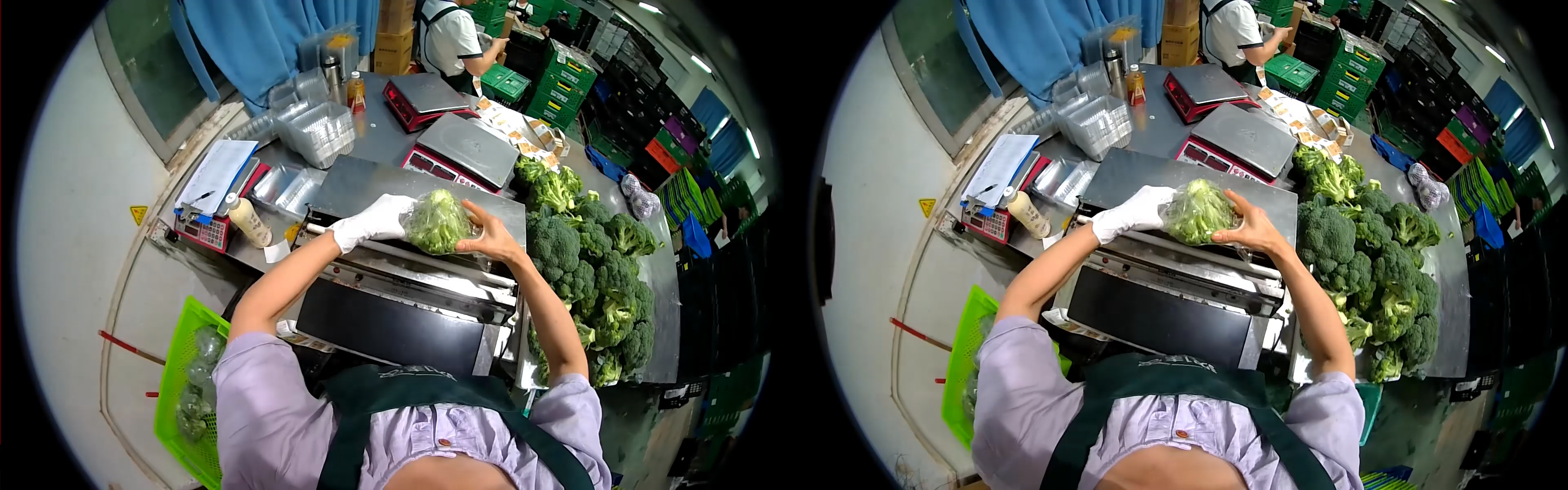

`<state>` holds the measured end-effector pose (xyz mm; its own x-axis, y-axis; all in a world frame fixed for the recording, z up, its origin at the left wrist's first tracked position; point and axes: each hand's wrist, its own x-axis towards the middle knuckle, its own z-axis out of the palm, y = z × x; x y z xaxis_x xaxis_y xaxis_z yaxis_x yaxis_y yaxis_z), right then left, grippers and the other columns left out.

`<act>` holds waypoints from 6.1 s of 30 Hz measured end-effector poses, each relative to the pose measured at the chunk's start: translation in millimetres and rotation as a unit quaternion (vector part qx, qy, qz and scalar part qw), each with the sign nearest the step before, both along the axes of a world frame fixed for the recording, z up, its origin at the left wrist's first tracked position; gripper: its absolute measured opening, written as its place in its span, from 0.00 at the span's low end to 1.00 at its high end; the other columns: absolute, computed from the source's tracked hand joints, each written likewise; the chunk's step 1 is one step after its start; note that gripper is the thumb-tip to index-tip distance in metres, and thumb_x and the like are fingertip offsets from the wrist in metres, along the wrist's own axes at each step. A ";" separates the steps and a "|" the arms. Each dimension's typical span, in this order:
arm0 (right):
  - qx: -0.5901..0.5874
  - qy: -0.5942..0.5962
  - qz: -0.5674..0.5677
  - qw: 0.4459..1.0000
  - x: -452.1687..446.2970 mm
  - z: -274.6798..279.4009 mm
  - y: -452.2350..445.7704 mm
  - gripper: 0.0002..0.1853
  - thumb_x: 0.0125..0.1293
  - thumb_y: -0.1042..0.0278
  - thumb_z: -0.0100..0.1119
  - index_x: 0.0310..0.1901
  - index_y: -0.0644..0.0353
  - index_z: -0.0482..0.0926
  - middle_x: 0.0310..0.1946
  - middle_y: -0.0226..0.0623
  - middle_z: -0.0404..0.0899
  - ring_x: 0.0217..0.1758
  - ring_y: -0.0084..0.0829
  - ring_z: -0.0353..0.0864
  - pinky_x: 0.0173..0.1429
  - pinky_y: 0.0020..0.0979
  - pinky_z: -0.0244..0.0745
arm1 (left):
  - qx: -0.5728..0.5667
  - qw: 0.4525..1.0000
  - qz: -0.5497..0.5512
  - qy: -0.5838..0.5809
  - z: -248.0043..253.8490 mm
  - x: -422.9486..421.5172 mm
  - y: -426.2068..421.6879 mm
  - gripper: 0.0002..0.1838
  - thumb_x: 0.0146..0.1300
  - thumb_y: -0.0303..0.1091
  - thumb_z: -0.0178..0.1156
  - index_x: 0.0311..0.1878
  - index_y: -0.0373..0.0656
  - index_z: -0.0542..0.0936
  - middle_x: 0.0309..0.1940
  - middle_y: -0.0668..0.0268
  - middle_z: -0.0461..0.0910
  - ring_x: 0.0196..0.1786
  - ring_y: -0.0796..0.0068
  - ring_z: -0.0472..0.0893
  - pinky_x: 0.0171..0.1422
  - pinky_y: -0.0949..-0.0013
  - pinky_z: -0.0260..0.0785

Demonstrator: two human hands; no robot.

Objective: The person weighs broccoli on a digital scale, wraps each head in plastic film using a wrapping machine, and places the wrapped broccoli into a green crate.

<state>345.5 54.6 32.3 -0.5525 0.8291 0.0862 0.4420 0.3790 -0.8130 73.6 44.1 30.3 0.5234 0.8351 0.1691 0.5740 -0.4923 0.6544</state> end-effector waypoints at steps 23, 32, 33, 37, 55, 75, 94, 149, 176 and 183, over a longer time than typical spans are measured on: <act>-0.739 0.094 -0.153 0.649 12.7 -95.3 -255.2 0.21 0.70 0.54 0.42 0.37 0.68 0.74 0.23 0.40 0.75 0.15 0.21 0.68 0.14 0.18 0.62 | -0.773 0.546 0.006 -0.325 -49.9 -3.6 -239.4 0.36 0.65 0.64 0.40 0.61 0.40 0.65 0.41 0.60 0.78 0.15 0.83 0.69 0.13 0.79 0.56; -0.341 0.023 -0.246 0.907 16.7 -40.0 -307.5 0.23 0.65 0.49 0.55 0.24 0.63 0.76 0.17 0.30 0.75 0.18 0.19 0.71 0.28 0.22 0.68 | -0.369 0.888 0.205 -0.182 -26.3 -17.0 -292.5 0.31 0.67 0.60 0.43 0.37 0.36 0.79 0.20 0.70 0.75 0.22 0.85 0.70 0.30 0.79 0.62; -0.319 0.064 -0.277 0.904 13.7 -41.7 -305.0 0.23 0.65 0.51 0.57 0.21 0.62 0.74 0.15 0.28 0.73 0.17 0.17 0.67 0.25 0.21 0.64 | -0.351 0.892 0.239 -0.153 -14.9 -13.1 -292.6 0.31 0.68 0.58 0.43 0.30 0.37 0.80 0.16 0.70 0.72 0.21 0.84 0.69 0.29 0.77 0.61; -0.274 0.196 -0.398 0.853 0.5 -46.1 -291.8 0.26 0.63 0.55 0.60 0.12 0.56 0.65 0.11 0.23 0.64 0.16 0.14 0.58 0.21 0.21 0.53 | -0.173 0.912 0.339 -0.155 -35.9 -25.1 -273.1 0.23 0.66 0.45 0.54 0.20 0.37 0.76 0.11 0.59 0.71 0.16 0.69 0.74 0.24 0.66 0.62; 0.261 -0.220 -0.298 0.891 -14.7 -131.0 -255.7 0.14 0.60 0.66 0.58 0.19 0.56 0.68 0.17 0.36 0.73 0.18 0.39 0.74 0.20 0.38 0.65 | 0.294 0.877 0.244 0.291 -125.2 1.8 -234.9 0.04 0.53 0.38 0.60 0.32 0.53 0.77 0.18 0.75 0.67 0.17 0.79 0.71 0.15 0.72 0.60; 0.289 0.147 -0.027 0.946 -49.7 60.0 -253.7 0.16 0.48 0.73 0.68 0.17 0.56 0.67 0.11 0.26 0.63 0.09 0.17 0.60 0.12 0.22 0.53 | -0.546 0.678 0.017 -0.492 0.6 16.3 -284.5 0.15 0.62 0.37 0.58 0.42 0.33 0.80 0.33 0.65 0.81 0.37 0.81 0.78 0.41 0.75 0.71; 0.167 0.110 0.462 0.864 -179.5 51.5 -270.8 0.07 0.51 0.68 0.54 0.23 0.60 0.69 0.17 0.43 0.72 0.21 0.48 0.74 0.25 0.44 0.69 | -0.635 0.608 -0.022 -0.477 -48.7 64.6 -261.8 0.17 0.64 0.39 0.52 0.49 0.35 0.75 0.45 0.59 0.78 0.49 0.67 0.77 0.55 0.63 0.69; -0.433 -0.049 0.333 0.836 -349.2 -128.8 -321.2 0.18 0.66 0.69 0.56 0.56 0.65 0.71 0.43 0.36 0.77 0.46 0.22 0.74 0.50 0.22 0.68 | -0.018 0.383 0.718 -0.581 -89.0 -245.1 -579.6 0.19 0.62 0.45 0.55 0.45 0.37 0.77 0.40 0.64 0.78 0.43 0.76 0.76 0.53 0.69 0.67; -0.400 -0.173 0.273 0.857 -286.8 -151.5 -307.6 0.10 0.65 0.67 0.56 0.40 0.66 0.79 0.29 0.32 0.80 0.30 0.19 0.77 0.35 0.20 0.72 | -0.098 0.410 0.843 -0.335 -292.2 -372.6 -706.0 0.35 0.69 0.55 0.37 0.66 0.34 0.60 0.68 0.56 0.59 0.69 0.64 0.60 0.71 0.67 0.49; -0.309 -0.081 0.244 0.915 -239.0 -125.2 -298.8 0.10 0.62 0.65 0.59 0.40 0.62 0.80 0.31 0.36 0.82 0.33 0.24 0.79 0.39 0.27 0.73 | 0.058 0.411 0.878 -0.237 -262.2 -343.7 -661.4 0.18 0.68 0.40 0.48 0.41 0.35 0.80 0.35 0.67 0.79 0.38 0.75 0.72 0.48 0.66 0.67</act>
